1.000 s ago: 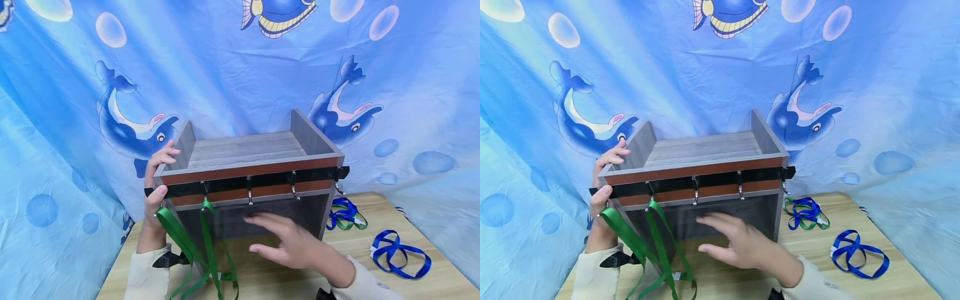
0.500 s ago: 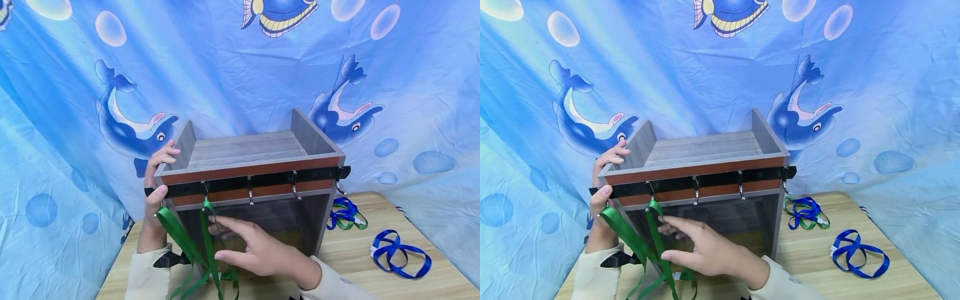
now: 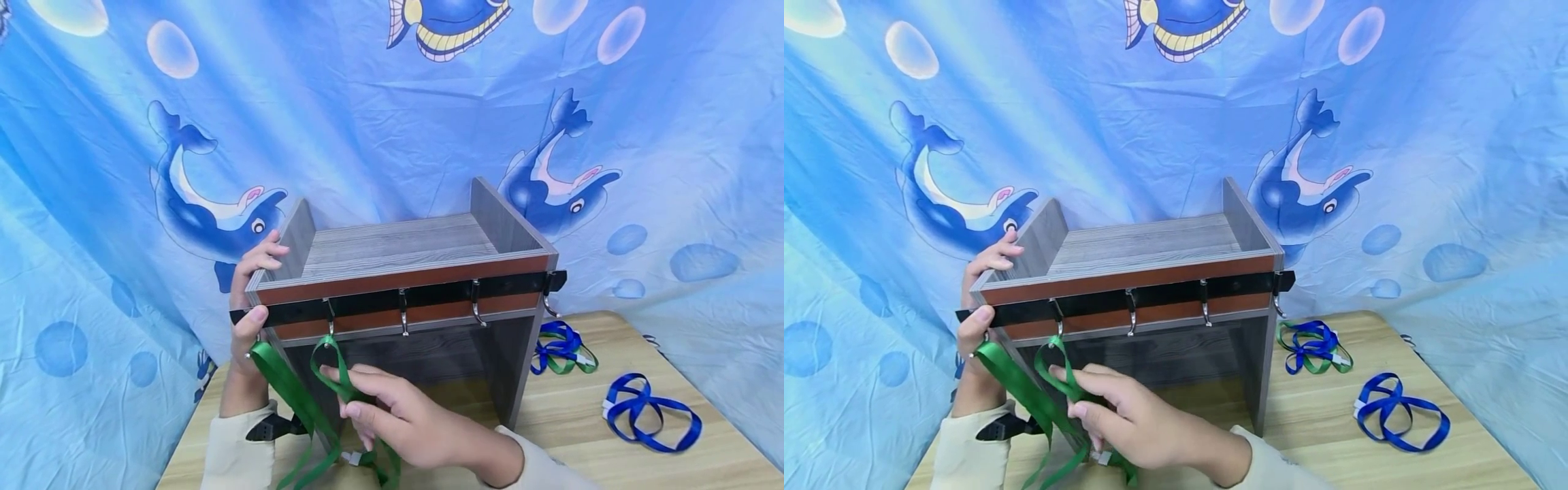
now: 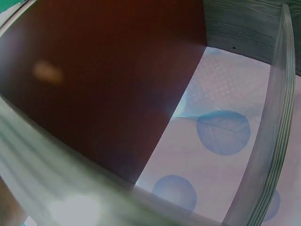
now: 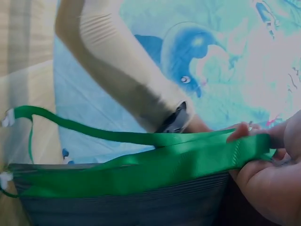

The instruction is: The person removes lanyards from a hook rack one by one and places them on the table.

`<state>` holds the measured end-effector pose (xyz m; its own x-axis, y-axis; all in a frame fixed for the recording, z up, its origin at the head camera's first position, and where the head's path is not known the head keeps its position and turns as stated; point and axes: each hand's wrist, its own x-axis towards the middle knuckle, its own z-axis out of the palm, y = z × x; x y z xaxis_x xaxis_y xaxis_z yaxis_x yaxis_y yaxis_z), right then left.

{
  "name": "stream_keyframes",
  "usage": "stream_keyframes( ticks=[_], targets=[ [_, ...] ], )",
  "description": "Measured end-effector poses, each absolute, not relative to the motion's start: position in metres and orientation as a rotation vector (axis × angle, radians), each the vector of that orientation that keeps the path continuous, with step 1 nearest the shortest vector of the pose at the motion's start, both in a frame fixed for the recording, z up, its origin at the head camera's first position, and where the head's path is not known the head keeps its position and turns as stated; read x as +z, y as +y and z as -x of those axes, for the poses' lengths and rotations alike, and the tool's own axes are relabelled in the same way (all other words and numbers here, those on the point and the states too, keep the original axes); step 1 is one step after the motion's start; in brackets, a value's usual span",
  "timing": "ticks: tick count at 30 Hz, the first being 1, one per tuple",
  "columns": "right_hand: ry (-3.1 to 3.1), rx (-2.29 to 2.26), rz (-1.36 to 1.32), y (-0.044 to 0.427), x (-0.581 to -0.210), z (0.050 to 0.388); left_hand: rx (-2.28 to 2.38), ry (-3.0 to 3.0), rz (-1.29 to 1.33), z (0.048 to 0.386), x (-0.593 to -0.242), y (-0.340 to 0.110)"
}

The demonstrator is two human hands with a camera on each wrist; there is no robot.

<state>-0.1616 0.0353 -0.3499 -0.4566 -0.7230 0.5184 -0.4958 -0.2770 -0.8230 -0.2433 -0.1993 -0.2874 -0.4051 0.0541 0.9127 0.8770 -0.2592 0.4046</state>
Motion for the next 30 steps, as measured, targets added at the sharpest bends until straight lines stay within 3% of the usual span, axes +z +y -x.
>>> stream_keyframes(
  ticks=[19,30],
  targets=[
    [1.534,-2.131,1.716,0.078,-0.337,0.155,-1.705,-1.380,1.160,0.242,-0.288,-0.201],
    [1.767,-2.134,1.748,0.122,-0.336,0.165,-1.727,-1.372,1.150,0.243,-0.287,-0.197]
  ],
)
